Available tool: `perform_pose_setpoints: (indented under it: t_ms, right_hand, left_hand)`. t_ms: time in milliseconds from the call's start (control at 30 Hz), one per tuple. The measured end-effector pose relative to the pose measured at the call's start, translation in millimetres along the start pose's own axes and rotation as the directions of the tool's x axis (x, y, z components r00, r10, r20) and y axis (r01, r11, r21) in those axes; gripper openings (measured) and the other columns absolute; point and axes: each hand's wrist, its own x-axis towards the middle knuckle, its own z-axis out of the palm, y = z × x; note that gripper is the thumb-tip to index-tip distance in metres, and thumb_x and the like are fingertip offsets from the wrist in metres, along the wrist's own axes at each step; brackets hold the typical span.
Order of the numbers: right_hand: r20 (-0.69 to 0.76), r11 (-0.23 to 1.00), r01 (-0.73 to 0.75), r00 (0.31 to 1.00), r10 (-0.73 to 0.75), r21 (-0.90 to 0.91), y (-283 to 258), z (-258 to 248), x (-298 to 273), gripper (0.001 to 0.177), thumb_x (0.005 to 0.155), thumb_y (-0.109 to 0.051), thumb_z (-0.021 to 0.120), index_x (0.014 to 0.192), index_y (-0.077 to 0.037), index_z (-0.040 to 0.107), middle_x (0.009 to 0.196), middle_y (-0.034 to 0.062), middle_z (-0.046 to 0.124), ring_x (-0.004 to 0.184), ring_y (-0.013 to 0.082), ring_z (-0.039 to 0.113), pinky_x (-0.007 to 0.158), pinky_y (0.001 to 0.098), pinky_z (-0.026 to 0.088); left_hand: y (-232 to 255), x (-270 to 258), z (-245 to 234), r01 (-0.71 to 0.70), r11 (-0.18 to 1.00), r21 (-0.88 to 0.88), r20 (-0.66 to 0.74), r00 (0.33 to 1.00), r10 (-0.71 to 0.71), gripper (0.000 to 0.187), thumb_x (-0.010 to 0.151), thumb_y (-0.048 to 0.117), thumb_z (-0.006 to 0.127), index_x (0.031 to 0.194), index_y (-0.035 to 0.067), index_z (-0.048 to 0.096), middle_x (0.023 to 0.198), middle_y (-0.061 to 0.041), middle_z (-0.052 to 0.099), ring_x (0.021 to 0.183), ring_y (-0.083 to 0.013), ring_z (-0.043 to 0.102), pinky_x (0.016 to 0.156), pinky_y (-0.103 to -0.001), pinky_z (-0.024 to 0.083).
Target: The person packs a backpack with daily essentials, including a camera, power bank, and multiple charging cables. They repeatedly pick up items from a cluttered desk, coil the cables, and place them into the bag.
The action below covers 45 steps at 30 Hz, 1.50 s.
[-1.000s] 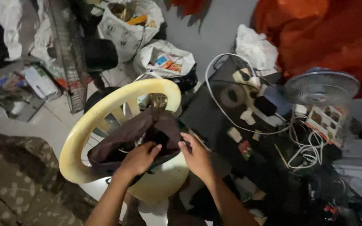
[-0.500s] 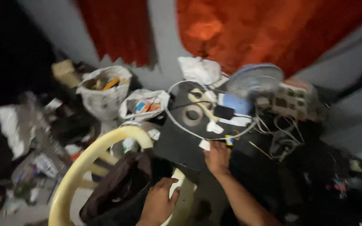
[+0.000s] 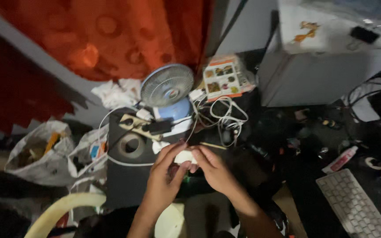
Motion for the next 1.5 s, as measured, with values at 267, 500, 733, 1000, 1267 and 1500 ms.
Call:
perform_pose_setpoints:
  t_ms: [267, 500, 733, 1000, 1267, 1500]
  right_hand:
    - [-0.181, 0.856, 0.153, 0.981, -0.071, 0.493, -96.2, -44.5, 5.3, 0.042, 0.113, -0.028, 0.04, 0.135, 0.003, 0.058, 0.096, 0.0122, 0.067, 0.077, 0.0165, 0.06, 0.073, 0.0302, 0.051]
    - [-0.256, 0.939, 0.289, 0.937, -0.238, 0.185, -129.6, -53.2, -3.1, 0.045, 0.109, -0.023, 0.043, 0.144, 0.002, 0.055, 0.128, 0.0093, 0.067, 0.103, 0.0118, 0.064, 0.086, 0.0305, 0.055]
    - [-0.251, 0.95, 0.305, 0.927, -0.28, 0.07, -123.6, -42.1, 0.3, 0.045, 0.104, -0.015, 0.055, 0.145, 0.002, 0.054, 0.133, 0.0098, 0.066, 0.116, 0.0148, 0.064, 0.097, 0.0316, 0.055]
    - [0.037, 0.955, 0.295, 0.954, -0.296, 0.036, -108.4, 26.7, 17.6, 0.045, 0.102, -0.01, 0.059, 0.145, 0.004, 0.052, 0.133, 0.0116, 0.067, 0.121, 0.0156, 0.063, 0.104, 0.0317, 0.049]
    - [0.325, 0.978, 0.053, 0.938, -0.118, 0.203, -79.6, 155.6, -4.1, 0.038, 0.103, -0.017, 0.055, 0.136, 0.0, 0.056, 0.12, 0.0078, 0.069, 0.104, 0.0123, 0.065, 0.09, 0.031, 0.053]
    - [0.363, 0.997, -0.031, 0.932, 0.002, 0.074, -31.5, 269.9, -52.0, 0.033, 0.105, -0.02, 0.058, 0.13, 0.002, 0.06, 0.1, 0.0101, 0.069, 0.08, 0.0143, 0.064, 0.075, 0.0307, 0.054]
  left_hand:
    - [77.6, 59.4, 38.9, -0.155, 0.926, -0.343, 0.021, 0.985, 0.173, 0.05, 0.093, -0.002, 0.069, 0.141, 0.001, 0.057, 0.131, -0.009, 0.056, 0.095, -0.0126, 0.068, 0.079, -0.025, 0.058]
    - [99.4, 79.4, 58.9, -0.158, 0.841, -0.517, 0.013, 0.981, 0.192, 0.049, 0.096, -0.001, 0.069, 0.143, -0.001, 0.054, 0.119, -0.014, 0.064, 0.096, -0.0143, 0.066, 0.078, -0.028, 0.058]
    - [84.5, 76.8, 54.7, -0.157, 0.77, -0.618, -0.035, 0.984, 0.173, 0.057, 0.096, 0.0, 0.066, 0.148, 0.0, 0.045, 0.13, -0.015, 0.064, 0.106, -0.018, 0.066, 0.082, -0.031, 0.058]
    - [48.1, 32.6, -3.2, -0.214, 0.789, -0.575, -0.294, 0.955, 0.045, 0.06, 0.096, 0.0, 0.064, 0.151, -0.002, 0.041, 0.138, -0.017, 0.064, 0.119, -0.0201, 0.065, 0.099, -0.033, 0.054]
    - [26.3, -80.0, -112.9, -0.28, 0.828, -0.485, -0.536, 0.844, -0.029, 0.058, 0.093, 0.001, 0.068, 0.147, 0.0, 0.048, 0.119, -0.011, 0.069, 0.102, -0.0156, 0.067, 0.087, -0.03, 0.056]
    - [-16.5, -217.3, -205.2, -0.101, 0.984, -0.146, -0.536, 0.844, 0.008, 0.045, 0.087, 0.009, 0.079, 0.127, 0.001, 0.059, 0.107, -0.007, 0.067, 0.097, -0.0139, 0.064, 0.085, -0.029, 0.055]
